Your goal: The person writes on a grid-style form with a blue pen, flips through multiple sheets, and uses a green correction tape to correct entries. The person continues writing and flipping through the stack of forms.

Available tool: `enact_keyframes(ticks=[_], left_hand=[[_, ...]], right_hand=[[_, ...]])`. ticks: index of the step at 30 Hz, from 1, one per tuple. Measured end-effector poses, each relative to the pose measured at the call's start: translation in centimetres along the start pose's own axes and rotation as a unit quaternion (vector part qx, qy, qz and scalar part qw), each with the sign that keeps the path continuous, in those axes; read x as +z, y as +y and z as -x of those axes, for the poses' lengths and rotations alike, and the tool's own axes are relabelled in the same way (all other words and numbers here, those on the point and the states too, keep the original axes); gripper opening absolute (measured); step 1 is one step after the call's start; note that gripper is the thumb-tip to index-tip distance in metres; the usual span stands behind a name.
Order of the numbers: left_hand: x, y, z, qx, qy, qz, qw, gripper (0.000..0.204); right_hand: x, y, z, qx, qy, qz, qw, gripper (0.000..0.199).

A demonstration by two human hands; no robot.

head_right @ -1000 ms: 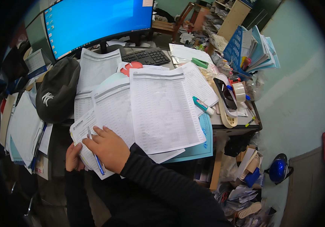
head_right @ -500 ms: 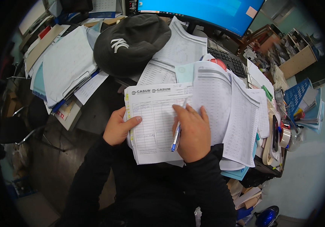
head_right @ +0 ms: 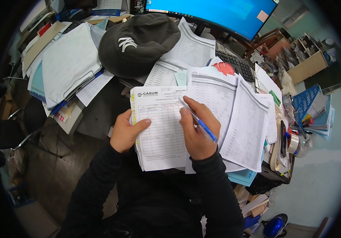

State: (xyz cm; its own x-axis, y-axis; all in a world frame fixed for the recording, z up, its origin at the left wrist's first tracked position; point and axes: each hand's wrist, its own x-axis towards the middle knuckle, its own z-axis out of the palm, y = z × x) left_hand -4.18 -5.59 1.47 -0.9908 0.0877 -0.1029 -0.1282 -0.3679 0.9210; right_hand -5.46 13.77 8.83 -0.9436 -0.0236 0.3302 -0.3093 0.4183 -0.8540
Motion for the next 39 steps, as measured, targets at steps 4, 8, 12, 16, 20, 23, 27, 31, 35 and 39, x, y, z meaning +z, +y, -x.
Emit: enact_keyframes(ticks=[4, 8, 12, 16, 20, 23, 27, 31, 35, 39], left_hand=[[0.0, 0.4, 0.2, 0.005, 0.004, -0.015, 1.000, 0.031], [0.1, -0.1, 0.2, 0.016, 0.007, 0.002, 1.000, 0.030], [-0.1, -0.6, 0.1, 0.023, 0.024, -0.033, 0.999, 0.033], [-0.7, -1.4, -0.1, 0.043, 0.029, 0.015, 0.999, 0.032], [-1.1, -1.8, -0.3, 0.026, 0.025, 0.006, 0.999, 0.033], [-1.4, -1.4, -0.2, 0.017, 0.033, -0.016, 0.999, 0.033], [-1.9, -1.5, -0.2, 0.024, 0.043, -0.039, 0.998, 0.036], [-1.8, -1.0, -0.1, 0.018, 0.053, -0.065, 0.996, 0.039], [-1.5, -1.1, -0.2, 0.016, 0.052, -0.065, 0.996, 0.039], [-1.5, -1.0, -0.3, 0.016, 0.050, -0.073, 0.996, 0.040]], right_hand=[[0.6, 2.7, 0.4, -0.013, -0.013, -0.013, 1.000, 0.019], [1.2, 3.4, 0.8, -0.048, 0.009, -0.005, 0.999, 0.014], [1.1, 3.3, 0.5, -0.096, 0.013, 0.061, 0.993, 0.014], [1.3, 3.2, 0.2, -0.120, 0.025, 0.024, 0.992, 0.014], [1.5, 4.0, 0.4, -0.130, 0.039, -0.034, 0.990, 0.016], [1.9, 4.0, 0.6, -0.121, 0.041, -0.067, 0.989, 0.016], [2.2, 4.3, 0.6, -0.149, 0.047, -0.069, 0.985, 0.014], [2.3, 4.3, 0.6, -0.147, 0.049, -0.079, 0.985, 0.013], [2.0, 4.5, 0.7, -0.142, 0.046, -0.069, 0.986, 0.014], [1.8, 4.5, 0.6, -0.145, 0.044, -0.062, 0.987, 0.014]])
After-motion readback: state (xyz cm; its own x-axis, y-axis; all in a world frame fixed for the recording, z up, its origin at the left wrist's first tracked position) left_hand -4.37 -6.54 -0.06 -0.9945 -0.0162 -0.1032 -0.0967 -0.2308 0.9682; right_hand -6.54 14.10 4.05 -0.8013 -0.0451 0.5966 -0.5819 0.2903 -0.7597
